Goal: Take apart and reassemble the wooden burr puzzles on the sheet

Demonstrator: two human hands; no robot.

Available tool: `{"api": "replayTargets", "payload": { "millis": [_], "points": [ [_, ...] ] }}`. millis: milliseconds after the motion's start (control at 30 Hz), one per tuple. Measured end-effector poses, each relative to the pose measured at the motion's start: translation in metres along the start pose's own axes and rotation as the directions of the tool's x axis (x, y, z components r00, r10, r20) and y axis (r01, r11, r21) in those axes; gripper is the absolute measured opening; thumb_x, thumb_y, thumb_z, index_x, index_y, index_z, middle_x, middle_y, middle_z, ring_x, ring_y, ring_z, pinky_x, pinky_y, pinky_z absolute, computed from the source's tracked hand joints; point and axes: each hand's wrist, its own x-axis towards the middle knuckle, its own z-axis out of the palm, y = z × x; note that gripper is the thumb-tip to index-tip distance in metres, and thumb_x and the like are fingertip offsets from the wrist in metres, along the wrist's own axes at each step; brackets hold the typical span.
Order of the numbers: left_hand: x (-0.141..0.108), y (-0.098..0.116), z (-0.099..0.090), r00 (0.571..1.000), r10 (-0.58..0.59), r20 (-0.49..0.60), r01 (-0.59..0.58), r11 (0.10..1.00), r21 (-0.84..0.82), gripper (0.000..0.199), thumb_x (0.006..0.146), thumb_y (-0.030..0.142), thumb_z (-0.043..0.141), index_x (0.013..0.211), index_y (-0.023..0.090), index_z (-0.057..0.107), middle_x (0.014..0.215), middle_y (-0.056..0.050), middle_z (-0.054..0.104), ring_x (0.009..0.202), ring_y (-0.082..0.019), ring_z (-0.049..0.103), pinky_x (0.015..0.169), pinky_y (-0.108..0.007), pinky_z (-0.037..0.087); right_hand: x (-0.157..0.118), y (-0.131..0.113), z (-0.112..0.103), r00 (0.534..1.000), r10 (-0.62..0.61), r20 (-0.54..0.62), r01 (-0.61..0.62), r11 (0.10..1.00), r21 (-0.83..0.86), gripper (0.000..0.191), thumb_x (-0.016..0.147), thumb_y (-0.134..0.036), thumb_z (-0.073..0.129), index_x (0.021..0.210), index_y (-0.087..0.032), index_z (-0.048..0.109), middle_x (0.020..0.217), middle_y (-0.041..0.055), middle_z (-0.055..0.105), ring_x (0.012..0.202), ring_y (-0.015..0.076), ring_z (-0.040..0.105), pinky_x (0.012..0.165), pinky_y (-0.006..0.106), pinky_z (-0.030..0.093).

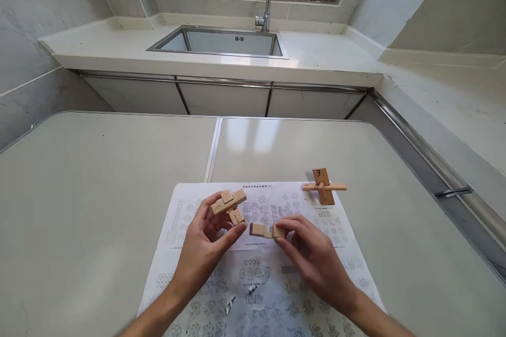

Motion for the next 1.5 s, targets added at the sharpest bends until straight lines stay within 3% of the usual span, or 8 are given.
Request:
{"api": "replayTargets", "payload": {
  "millis": [200,333,533,700,900,1067,1233,1500],
  "points": [
    [-0.009,-0.007,0.006,0.98,0.033,0.196,-0.021,0.998,-0.061,0.066,0.083,0.039,0.089,0.137,0.026,0.054,0.12,-0.008,0.076,0.107,-0.024,0.073,0.095,-0.037,0.06,0.005,-0.006,-0.007,0.94,0.25,0.233,-0.341,0.744,0.575,0.035,0.099,-0.055,0.072,0.111,-0.023,0.066,0.089,0.0036,0.071,0.07,0.0156,0.061,0.071,0.031,0.054],
    [-0.019,-0.016,0.013,0.939,0.058,0.34,-0.018,0.993,-0.119,0.069,0.077,0.029,0.093,0.136,0.029,0.056,0.11,-0.005,0.077,0.107,-0.025,0.072,0.097,-0.036,0.058,0.002,-0.004,0.003,0.907,0.221,0.358,-0.413,0.629,0.659,0.039,0.093,-0.057,0.079,0.103,-0.021,0.067,0.085,0.0024,0.069,0.075,0.0158,0.063,0.074,0.03,0.053],
    [-0.022,-0.019,0.014,0.946,0.04,0.323,-0.005,0.994,-0.107,0.071,0.072,0.025,0.095,0.133,0.029,0.059,0.115,-0.006,0.075,0.107,-0.026,0.071,0.095,-0.037,0.058,0.0,-0.004,0.009,0.878,0.239,0.414,-0.473,0.563,0.678,0.042,0.089,-0.056,0.083,0.11,-0.021,0.072,0.098,0.0044,0.07,0.079,0.0144,0.06,0.077,0.028,0.05],
    [-0.02,-0.02,0.012,0.938,0.02,0.346,0.028,0.991,-0.133,0.071,0.072,0.03,0.096,0.133,0.028,0.06,0.118,-0.008,0.074,0.109,-0.027,0.07,0.097,-0.039,0.057,0.0,-0.005,0.006,0.88,0.235,0.412,-0.468,0.578,0.669,0.042,0.089,-0.058,0.083,0.105,-0.02,0.073,0.088,0.0021,0.067,0.075,0.0144,0.058,0.076,0.028,0.048],
    [-0.02,-0.018,0.014,0.855,0.019,0.519,0.08,0.983,-0.167,0.071,0.074,0.036,0.095,0.137,0.029,0.064,0.114,-0.007,0.074,0.103,-0.028,0.074,0.093,-0.043,0.06,0.0,-0.007,0.012,0.862,0.229,0.453,-0.492,0.592,0.638,0.049,0.085,-0.064,0.083,0.102,-0.019,0.072,0.09,0.0043,0.069,0.077,0.0168,0.06,0.075,0.029,0.05],
    [-0.021,-0.018,0.014,0.933,0.179,0.312,-0.22,0.97,0.1,0.068,0.076,0.028,0.093,0.137,0.029,0.063,0.104,-0.004,0.074,0.083,-0.02,0.069,0.089,-0.039,0.062,0.0,-0.014,0.008,0.884,0.252,0.394,-0.455,0.654,0.604,0.046,0.092,-0.061,0.077,0.119,-0.024,0.073,0.113,0.0102,0.075,0.107,0.0276,0.07,0.101,0.043,0.054],
    [-0.023,-0.021,0.016,0.824,0.444,0.352,-0.543,0.796,0.269,0.063,0.088,0.021,0.084,0.142,0.035,0.055,0.121,-0.004,0.072,0.084,-0.017,0.07,0.082,-0.031,0.062,0.0,-0.017,0.002,0.912,0.152,0.381,-0.357,0.752,0.554,0.056,0.09,-0.07,0.073,0.124,-0.025,0.072,0.122,0.0112,0.074,0.122,0.0326,0.068,0.111,0.047,0.05],
    [-0.022,-0.011,0.016,0.811,0.467,0.352,-0.569,0.771,0.286,0.065,0.083,0.019,0.086,0.14,0.035,0.059,0.119,-0.005,0.068,0.103,-0.023,0.069,0.089,-0.035,0.06,-0.008,-0.01,0.002,0.942,0.11,0.316,-0.266,0.82,0.507,0.061,0.098,-0.069,0.064,0.143,-0.029,0.05,0.116,0.0113,0.076,0.105,0.0282,0.074,0.093,0.042,0.058]
  ]
}}
